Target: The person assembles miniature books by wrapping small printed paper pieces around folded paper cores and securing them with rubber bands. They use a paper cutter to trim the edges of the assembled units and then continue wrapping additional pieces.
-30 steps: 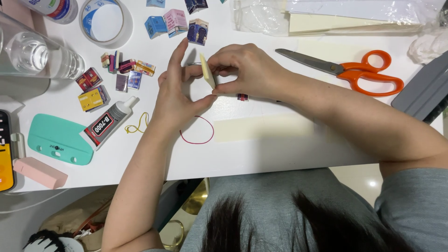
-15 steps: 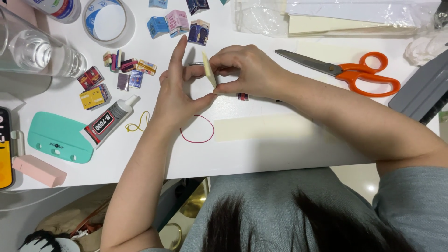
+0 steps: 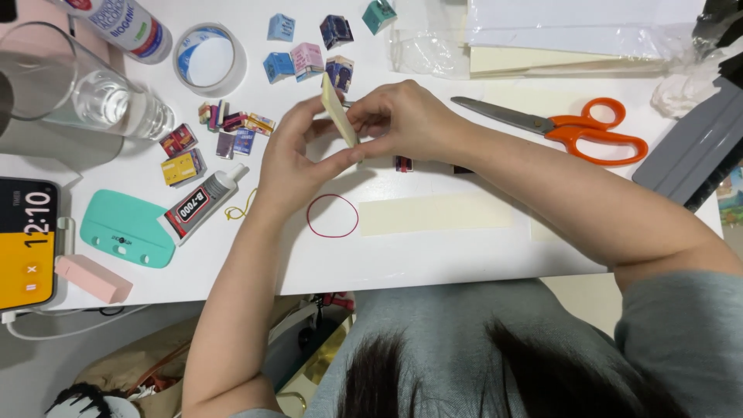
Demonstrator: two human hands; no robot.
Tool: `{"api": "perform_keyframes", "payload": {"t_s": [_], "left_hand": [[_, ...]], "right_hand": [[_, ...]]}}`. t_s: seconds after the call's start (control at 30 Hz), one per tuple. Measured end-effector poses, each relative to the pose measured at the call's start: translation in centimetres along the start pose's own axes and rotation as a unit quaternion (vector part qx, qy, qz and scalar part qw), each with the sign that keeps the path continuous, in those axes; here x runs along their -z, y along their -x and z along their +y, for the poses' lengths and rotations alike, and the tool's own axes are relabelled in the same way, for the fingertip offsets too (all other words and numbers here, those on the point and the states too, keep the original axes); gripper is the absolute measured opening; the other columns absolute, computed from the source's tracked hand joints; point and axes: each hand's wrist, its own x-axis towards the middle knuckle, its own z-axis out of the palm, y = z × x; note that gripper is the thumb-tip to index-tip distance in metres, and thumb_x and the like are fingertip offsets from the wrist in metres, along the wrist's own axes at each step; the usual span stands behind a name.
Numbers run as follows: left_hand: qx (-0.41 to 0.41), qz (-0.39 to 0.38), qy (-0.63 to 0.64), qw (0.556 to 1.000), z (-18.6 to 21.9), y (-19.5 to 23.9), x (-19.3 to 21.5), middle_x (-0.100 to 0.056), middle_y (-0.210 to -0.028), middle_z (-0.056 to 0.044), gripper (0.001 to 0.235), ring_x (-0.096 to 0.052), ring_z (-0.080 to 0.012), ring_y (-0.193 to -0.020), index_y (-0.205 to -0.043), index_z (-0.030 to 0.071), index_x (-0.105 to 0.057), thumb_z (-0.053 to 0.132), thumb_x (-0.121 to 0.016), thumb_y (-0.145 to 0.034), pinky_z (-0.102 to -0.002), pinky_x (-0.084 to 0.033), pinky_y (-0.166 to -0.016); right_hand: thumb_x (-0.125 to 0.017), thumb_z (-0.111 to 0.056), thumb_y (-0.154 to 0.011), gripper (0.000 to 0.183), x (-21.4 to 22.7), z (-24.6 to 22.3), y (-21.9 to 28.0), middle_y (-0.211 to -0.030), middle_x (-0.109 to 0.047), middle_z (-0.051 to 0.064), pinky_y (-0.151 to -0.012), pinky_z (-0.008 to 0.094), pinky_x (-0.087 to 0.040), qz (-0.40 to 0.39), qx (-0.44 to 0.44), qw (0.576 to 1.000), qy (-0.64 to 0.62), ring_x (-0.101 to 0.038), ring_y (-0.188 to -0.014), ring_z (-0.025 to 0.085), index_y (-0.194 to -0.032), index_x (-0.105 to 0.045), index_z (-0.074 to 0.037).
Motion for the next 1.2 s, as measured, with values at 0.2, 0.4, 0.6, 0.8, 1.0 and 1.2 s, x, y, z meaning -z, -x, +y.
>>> {"api": "perform_keyframes", "payload": {"t_s": [0.2, 0.4, 0.6, 0.8, 1.0, 1.2], "left_hand": [[0.123, 0.052, 0.241, 0.961, 3.7, -0.1, -1.7, -0.071, -0.118, -0.013, 0.042, -0.078, -0.0233, -0.096, -0.123, 0.004, -0.06, 0.006, -0.079, -0.085, -0.032, -0.066, -0.081], [0.124, 0.104, 0.333, 0.929, 4.9, 0.3, -3.0, -0.072, -0.107, -0.007, 0.034, -0.074, -0.0191, -0.085, -0.116, 0.006, -0.059, 0.013, -0.078, -0.089, -0.033, -0.062, -0.074], [0.065, 0.224, 0.373, 0.898, 6.6, 0.0, -4.0, -0.066, -0.115, -0.008, 0.033, -0.066, -0.0134, -0.099, -0.11, 0.01, -0.054, 0.013, -0.079, -0.088, -0.029, -0.055, -0.077], [-0.023, 0.268, 0.346, 0.899, 8.6, -0.4, -4.7, -0.054, -0.106, -0.002, 0.039, -0.052, -0.0135, -0.096, -0.105, 0.014, -0.046, 0.008, -0.079, -0.086, -0.028, -0.049, -0.082], [-0.002, 0.234, 0.344, 0.91, 7.8, -0.3, -5.1, -0.055, -0.109, -0.007, 0.048, -0.057, -0.0166, -0.098, -0.121, 0.008, -0.046, 0.005, -0.079, -0.086, -0.031, -0.057, -0.089], [0.041, 0.193, 0.394, 0.898, 7.4, 0.1, -5.2, -0.059, -0.118, -0.006, 0.069, -0.06, -0.021, -0.114, -0.129, 0.011, -0.044, 0.002, -0.087, -0.076, -0.032, -0.058, -0.091]], "right_hand": [[-0.087, -0.021, -0.074, 0.04, 2.4, -7.8, 0.3, -0.086, -0.079, -0.006, -0.065, 0.017, -0.051, -0.047, -0.264, 0.961, -0.062, -0.066, -0.072, -0.002, -0.113, -0.081, -0.018], [-0.083, -0.005, -0.077, 0.043, 3.8, -7.7, 1.9, -0.095, -0.08, 0.013, -0.067, 0.023, -0.062, -0.04, -0.217, 0.954, -0.204, -0.074, -0.078, 0.014, -0.119, -0.074, -0.001], [-0.086, 0.006, -0.065, 0.082, 4.6, -7.8, 2.9, -0.114, -0.069, 0.014, -0.091, 0.032, -0.066, -0.001, -0.129, 0.968, -0.214, -0.075, -0.102, 0.021, -0.134, -0.046, -0.011], [-0.084, -0.007, -0.089, 0.022, 5.1, -8.9, 3.7, -0.109, -0.069, 0.015, -0.094, 0.036, -0.054, 0.035, 0.225, 0.967, 0.113, -0.069, -0.101, 0.027, -0.104, -0.069, -0.001], [-0.08, -0.001, -0.088, 0.016, 5.4, -9.4, 3.7, -0.102, -0.071, 0.019, -0.089, 0.034, -0.062, 0.024, 0.254, 0.962, 0.099, -0.073, -0.092, 0.028, -0.1, -0.07, 0.004], [-0.078, -0.002, -0.091, 0.013, 5.4, -9.4, 3.7, -0.103, -0.072, 0.019, -0.079, 0.034, -0.062, 0.04, 0.289, 0.945, 0.146, -0.073, -0.086, 0.028, -0.101, -0.071, 0.005]]}}
